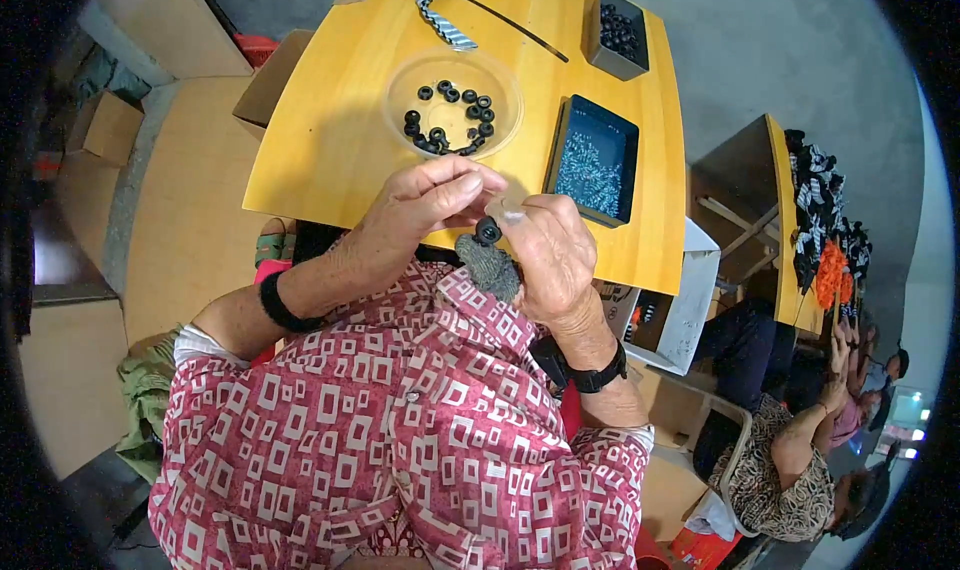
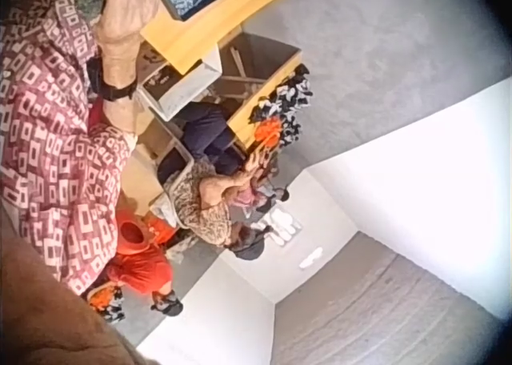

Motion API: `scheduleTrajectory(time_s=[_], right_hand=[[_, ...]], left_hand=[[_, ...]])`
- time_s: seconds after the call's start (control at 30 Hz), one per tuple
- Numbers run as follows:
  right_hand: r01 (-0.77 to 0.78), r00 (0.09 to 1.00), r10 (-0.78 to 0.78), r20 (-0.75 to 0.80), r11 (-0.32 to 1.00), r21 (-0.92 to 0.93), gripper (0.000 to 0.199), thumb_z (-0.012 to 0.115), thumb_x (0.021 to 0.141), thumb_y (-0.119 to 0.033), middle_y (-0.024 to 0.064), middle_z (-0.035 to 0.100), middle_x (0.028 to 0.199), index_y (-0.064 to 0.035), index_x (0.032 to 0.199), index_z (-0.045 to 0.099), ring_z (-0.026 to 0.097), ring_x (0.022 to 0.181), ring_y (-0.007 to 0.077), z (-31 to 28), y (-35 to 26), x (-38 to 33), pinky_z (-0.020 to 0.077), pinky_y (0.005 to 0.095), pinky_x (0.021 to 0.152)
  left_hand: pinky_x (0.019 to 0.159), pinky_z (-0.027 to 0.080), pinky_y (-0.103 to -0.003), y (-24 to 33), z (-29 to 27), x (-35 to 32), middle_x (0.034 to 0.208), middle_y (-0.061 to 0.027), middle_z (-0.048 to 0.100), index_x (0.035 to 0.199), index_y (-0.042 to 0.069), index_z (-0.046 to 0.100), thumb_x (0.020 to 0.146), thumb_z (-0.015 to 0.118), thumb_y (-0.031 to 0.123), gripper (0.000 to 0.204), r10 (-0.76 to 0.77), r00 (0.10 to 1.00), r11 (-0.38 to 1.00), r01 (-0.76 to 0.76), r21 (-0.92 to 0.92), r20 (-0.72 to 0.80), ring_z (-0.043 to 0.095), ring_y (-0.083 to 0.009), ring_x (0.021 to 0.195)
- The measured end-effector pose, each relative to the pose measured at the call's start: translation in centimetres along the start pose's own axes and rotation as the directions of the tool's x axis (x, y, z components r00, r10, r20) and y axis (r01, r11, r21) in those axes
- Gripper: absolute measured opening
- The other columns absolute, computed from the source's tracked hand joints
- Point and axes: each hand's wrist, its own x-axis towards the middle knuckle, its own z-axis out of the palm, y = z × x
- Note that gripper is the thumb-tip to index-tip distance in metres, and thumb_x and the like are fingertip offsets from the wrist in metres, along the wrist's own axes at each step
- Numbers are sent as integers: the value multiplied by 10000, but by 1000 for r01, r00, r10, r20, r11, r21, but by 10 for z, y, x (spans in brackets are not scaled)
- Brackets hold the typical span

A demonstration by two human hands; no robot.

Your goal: The person assembles small rubber or plastic rings onto a central component by hand.

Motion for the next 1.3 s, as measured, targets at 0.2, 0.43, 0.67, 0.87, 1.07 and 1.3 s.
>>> scheduleTrajectory(time_s=[0.2, 0.43, 0.67, 0.87, 1.07, 1.3], right_hand=[[11, 1000, -11, -18, 1000, -16, 382, 740, 629, -68, 149, 614, 778, 55, 959, 594, 588, 665, 305, 0, 1, 2, 485, 360, 590], [30, 999, -32, -34, 999, -38, 352, 713, 614, -38, 147, 584, 737, 72, 925, 591, 579, 642, 301, 3, 3, 2, 472, 359, 554], [47, 998, -45, 45, 998, -33, 295, 652, 634, -25, 125, 564, 718, 65, 912, 605, 577, 669, 276, 5, 0, -1, 478, 351, 575], [112, 994, -113, 16, 993, 44, 336, 610, 636, -10, 114, 552, 717, 67, 963, 615, 557, 662, 261, 18, -3, 0, 476, 351, 575], [42, 993, -43, 111, 999, 12, 368, 654, 605, -31, 163, 565, 735, 64, 960, 621, 571, 682, 313, 9, 3, -4, 470, 385, 576], [-20, 978, 26, 205, 999, -35, 401, 648, 574, 5, 156, 570, 741, 52, 972, 629, 574, 708, 314, 3, -7, 2, 474, 383, 607]], left_hand=[[841, 452, -257, -6, -3, 2, 949, 5, 584, 1121, 35, 601, 981, 493, 272, 296, 3, 1000, 1000, -2, -31, 15, 538, -78, 893], [851, 454, -257, -6, -3, 1, 969, -11, 599, 1122, 30, 598, 974, 512, 285, 307, 3, 1000, 1000, -3, -9, -10, 553, -84, 931], [774, 473, -205, 2, -10, -14, 937, 7, 613, 1142, 24, 590, 905, 622, 107, 253, 14, 999, 1000, -13, -25, 52, 566, -51, 844], [803, 488, -215, 13, -20, -24, 978, -12, 639, 1150, 29, 587, 891, 641, 89, 271, 43, 999, 997, -42, 58, -12, 600, -73, 890], [846, 527, -264, 85, -86, -39, 1000, -75, 657, 1130, 10, 586, 924, 595, 137, 242, 375, 860, 921, -389, 29, -345, 650, -138, 904], [817, 538, -280, 120, -208, -51, 1016, -100, 665, 1125, 19, 589, 899, 634, 151, 266, 470, 609, 858, -484, 169, -639, 665, -171, 909]])
